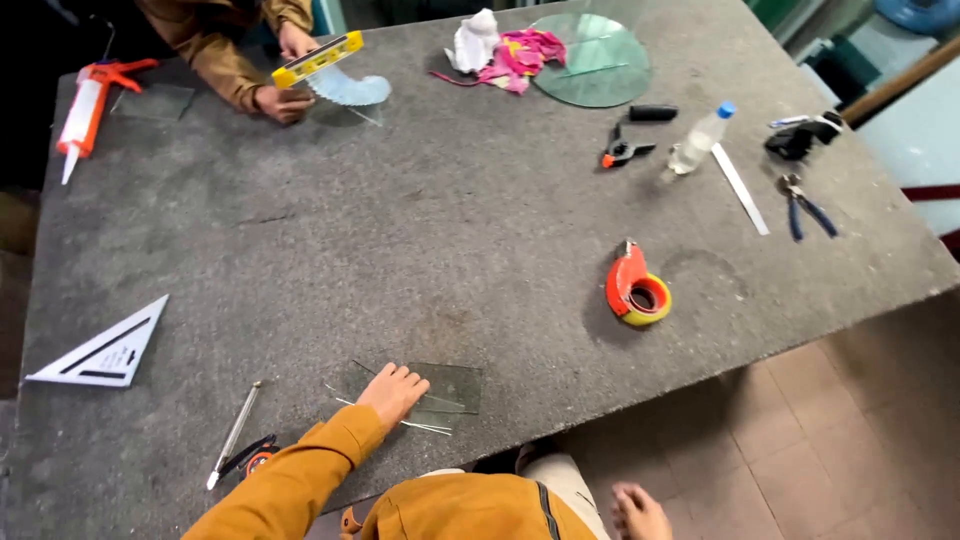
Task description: Measuring and marking a small piece of glass using a speed square and tape measure on a workshop table.
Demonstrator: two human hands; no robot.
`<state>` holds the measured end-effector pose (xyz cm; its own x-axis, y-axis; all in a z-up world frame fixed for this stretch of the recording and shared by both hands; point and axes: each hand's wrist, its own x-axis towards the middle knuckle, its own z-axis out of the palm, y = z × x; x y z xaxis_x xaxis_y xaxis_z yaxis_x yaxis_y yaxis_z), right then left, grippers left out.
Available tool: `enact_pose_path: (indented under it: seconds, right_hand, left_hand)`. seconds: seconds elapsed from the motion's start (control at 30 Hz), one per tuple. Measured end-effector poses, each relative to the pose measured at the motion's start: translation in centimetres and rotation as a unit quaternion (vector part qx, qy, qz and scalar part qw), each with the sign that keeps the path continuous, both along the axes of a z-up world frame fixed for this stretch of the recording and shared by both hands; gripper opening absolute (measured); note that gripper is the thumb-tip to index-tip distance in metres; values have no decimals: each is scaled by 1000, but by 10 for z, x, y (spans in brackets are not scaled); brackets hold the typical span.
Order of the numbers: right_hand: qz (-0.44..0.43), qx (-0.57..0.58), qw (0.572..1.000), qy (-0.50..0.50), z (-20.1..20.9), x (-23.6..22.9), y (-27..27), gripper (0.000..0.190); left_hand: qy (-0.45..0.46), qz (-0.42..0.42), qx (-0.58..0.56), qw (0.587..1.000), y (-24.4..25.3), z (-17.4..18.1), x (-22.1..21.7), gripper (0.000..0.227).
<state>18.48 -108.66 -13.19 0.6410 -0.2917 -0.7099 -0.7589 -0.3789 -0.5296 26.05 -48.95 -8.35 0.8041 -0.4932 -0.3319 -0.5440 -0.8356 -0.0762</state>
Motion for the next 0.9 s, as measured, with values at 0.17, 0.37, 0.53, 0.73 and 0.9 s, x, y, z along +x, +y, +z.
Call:
enact_pose_path:
  seconds: [0.17,0.37,0.53,0.73,0.9]
  right_hand:
    - [170,-44,984,-39,134,102,136,24]
    - [327,-1,935,-134,177,168,275,29]
    - [502,-8,846,-178,117,190,347,39]
    - [607,-95,756,-227,90,168,378,49]
    - [583,-41,798,-146,96,155,379,52]
  left_hand:
    - [-9,13,-82,997,-12,37,-6,56]
    - [-98,25,-139,985,-55,54,-20,58]
    - [-153,50,-147,976,-48,65,-37,43]
    - [-176,129,-203,954,-21,73,-56,43]
    - [-223,233,-242,915,-17,66,-73,24]
